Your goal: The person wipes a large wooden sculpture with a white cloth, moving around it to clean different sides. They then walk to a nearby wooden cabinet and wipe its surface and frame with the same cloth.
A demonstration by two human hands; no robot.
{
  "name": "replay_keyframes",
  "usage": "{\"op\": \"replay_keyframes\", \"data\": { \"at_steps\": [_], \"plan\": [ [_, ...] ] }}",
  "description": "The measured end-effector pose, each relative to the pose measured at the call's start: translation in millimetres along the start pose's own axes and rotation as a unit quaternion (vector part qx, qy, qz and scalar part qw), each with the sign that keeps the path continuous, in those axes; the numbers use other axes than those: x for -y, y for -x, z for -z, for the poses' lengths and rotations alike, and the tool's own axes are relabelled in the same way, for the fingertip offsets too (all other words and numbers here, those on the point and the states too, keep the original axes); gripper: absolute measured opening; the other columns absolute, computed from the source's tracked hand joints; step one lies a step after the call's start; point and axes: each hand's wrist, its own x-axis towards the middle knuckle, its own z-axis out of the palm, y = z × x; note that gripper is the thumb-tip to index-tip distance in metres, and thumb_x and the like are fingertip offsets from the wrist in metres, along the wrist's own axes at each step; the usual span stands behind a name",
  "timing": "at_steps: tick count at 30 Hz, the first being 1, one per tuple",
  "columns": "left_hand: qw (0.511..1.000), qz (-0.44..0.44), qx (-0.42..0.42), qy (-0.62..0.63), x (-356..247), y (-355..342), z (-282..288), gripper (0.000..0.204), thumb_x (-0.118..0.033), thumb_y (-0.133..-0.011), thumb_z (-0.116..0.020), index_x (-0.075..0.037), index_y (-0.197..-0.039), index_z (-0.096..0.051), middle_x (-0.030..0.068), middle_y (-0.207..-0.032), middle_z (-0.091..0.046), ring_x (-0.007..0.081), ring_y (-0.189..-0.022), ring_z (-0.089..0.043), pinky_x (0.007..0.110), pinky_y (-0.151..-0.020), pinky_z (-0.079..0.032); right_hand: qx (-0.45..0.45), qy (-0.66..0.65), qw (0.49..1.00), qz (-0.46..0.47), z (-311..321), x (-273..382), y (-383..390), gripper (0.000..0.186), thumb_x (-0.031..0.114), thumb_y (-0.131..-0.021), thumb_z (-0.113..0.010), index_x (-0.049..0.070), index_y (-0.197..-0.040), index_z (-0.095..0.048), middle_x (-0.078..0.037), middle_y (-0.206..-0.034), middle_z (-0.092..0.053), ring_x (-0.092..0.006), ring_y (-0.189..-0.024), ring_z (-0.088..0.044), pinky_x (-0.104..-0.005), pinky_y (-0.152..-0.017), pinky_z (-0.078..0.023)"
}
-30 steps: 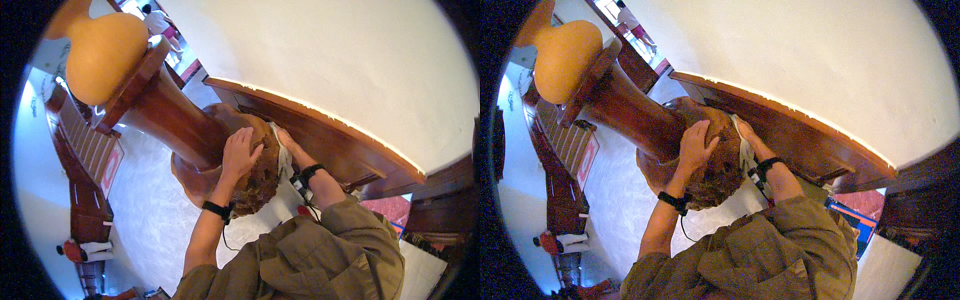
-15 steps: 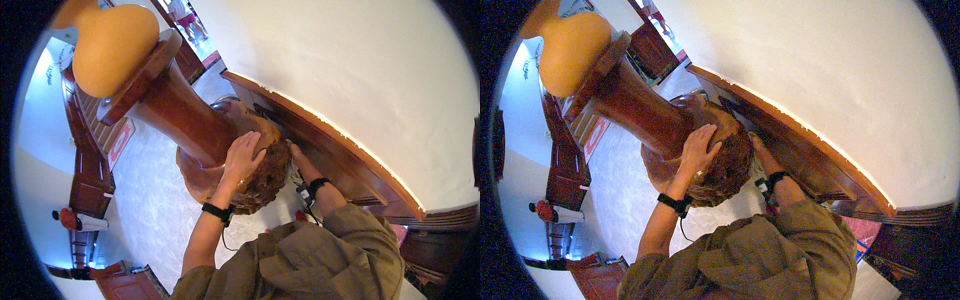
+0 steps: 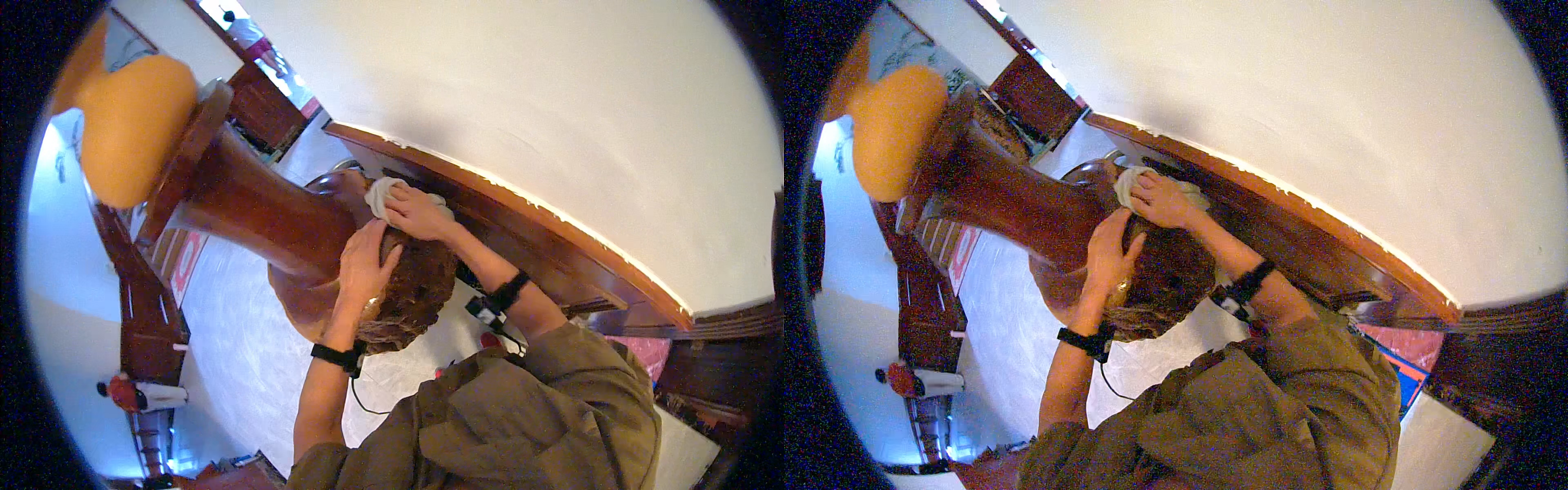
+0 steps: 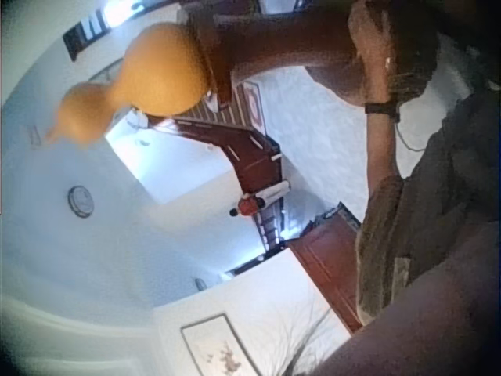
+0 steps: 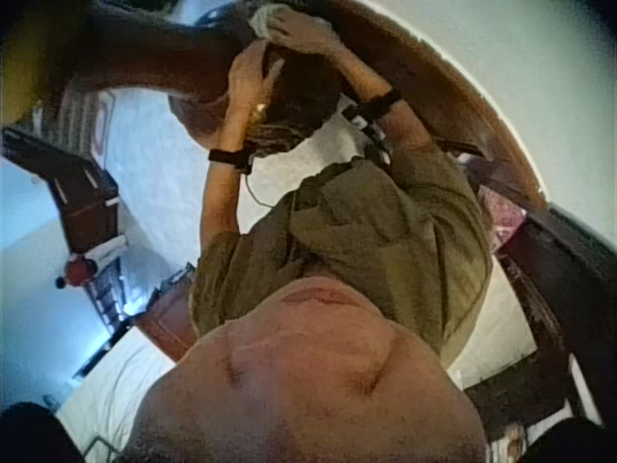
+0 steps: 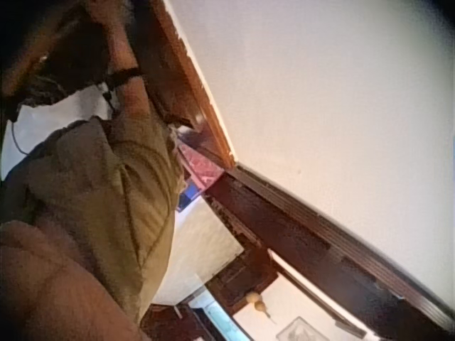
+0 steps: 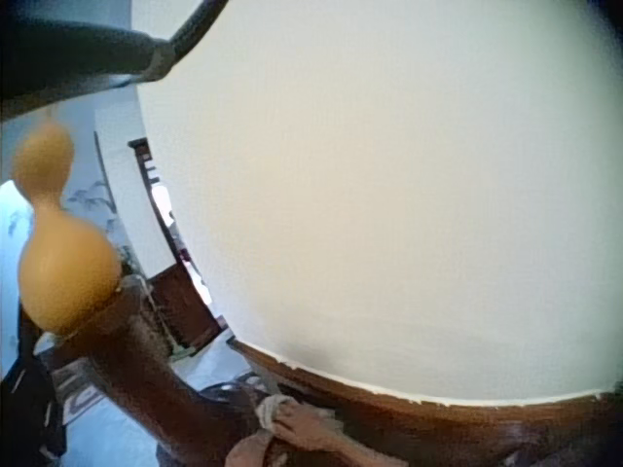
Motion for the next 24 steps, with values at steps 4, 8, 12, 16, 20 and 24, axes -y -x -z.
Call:
{"op": "replay_keyframes", "data": {
  "at_steps": [4,8,12,16,20,24],
  "plan": [
    [0.999,-0.014,-0.035,0.023,3.7,6.9,-0.3,0.060,-0.026,-0.084,-0.064,0.000,-0.132,-0.041,0.0200,-0.130,-0.049,0.0363,-0.117,-0.048,0.043,-0.100,-0.038,0.126,-0.105,0.966,-0.202,-7.7,-6.9,-30.0,0.042,0.032,-0.092,-0.048,0.006,-0.124,-0.052,-0.019,-0.125,-0.052,-0.0358,-0.115,-0.049,-0.0418,-0.098,-0.040],
    [1.000,-0.010,-0.010,0.000,-1.4,-3.7,1.7,0.061,-0.026,-0.083,-0.064,-0.001,-0.133,-0.040,0.0192,-0.130,-0.049,0.0358,-0.117,-0.049,0.042,-0.100,-0.039,0.121,-0.484,0.831,-0.247,-41.3,-61.0,-32.0,0.044,0.036,-0.095,-0.046,0.002,-0.123,-0.052,-0.009,-0.124,-0.052,-0.0211,-0.106,-0.051,-0.0336,-0.096,-0.040],
    [1.000,0.004,0.001,0.025,1.7,-3.3,2.6,0.058,-0.026,-0.082,-0.065,-0.002,-0.131,-0.044,0.0198,-0.129,-0.051,0.0369,-0.117,-0.049,0.043,-0.101,-0.039,0.171,-0.494,0.797,-0.303,-48.3,-80.8,-35.8,0.041,0.036,-0.096,-0.048,0.005,-0.121,-0.056,-0.006,-0.118,-0.056,-0.0155,-0.103,-0.051,-0.0295,-0.094,-0.041],
    [1.000,0.007,-0.007,0.030,4.0,-5.5,-1.8,0.055,-0.027,-0.082,-0.065,-0.002,-0.128,-0.047,0.0193,-0.125,-0.054,0.0371,-0.114,-0.052,0.044,-0.099,-0.040,0.011,-0.711,0.579,-0.398,-52.0,-72.1,11.7,0.037,0.034,-0.094,-0.051,0.006,-0.117,-0.060,-0.006,-0.112,-0.061,-0.0150,-0.099,-0.055,-0.0281,-0.090,-0.043],
    [1.000,0.013,-0.004,0.024,5.9,-0.5,2.1,0.054,-0.028,-0.082,-0.065,-0.002,-0.127,-0.048,0.0185,-0.125,-0.054,0.0362,-0.115,-0.051,0.043,-0.099,-0.040,-0.036,-0.736,0.521,-0.430,2.3,-23.8,17.1,0.037,0.033,-0.091,-0.056,0.007,-0.115,-0.061,-0.008,-0.112,-0.062,-0.0171,-0.101,-0.057,-0.0294,-0.091,-0.043],
    [1.000,0.007,-0.008,0.026,7.8,-0.8,2.1,0.054,-0.029,-0.082,-0.065,-0.001,-0.126,-0.049,0.0182,-0.125,-0.054,0.0359,-0.115,-0.051,0.043,-0.099,-0.040,-0.045,-0.724,0.543,-0.424,9.1,-22.8,27.0,0.039,0.033,-0.088,-0.061,0.006,-0.117,-0.060,-0.011,-0.119,-0.061,-0.0216,-0.109,-0.057,-0.0338,-0.098,-0.042]
  ]
}}
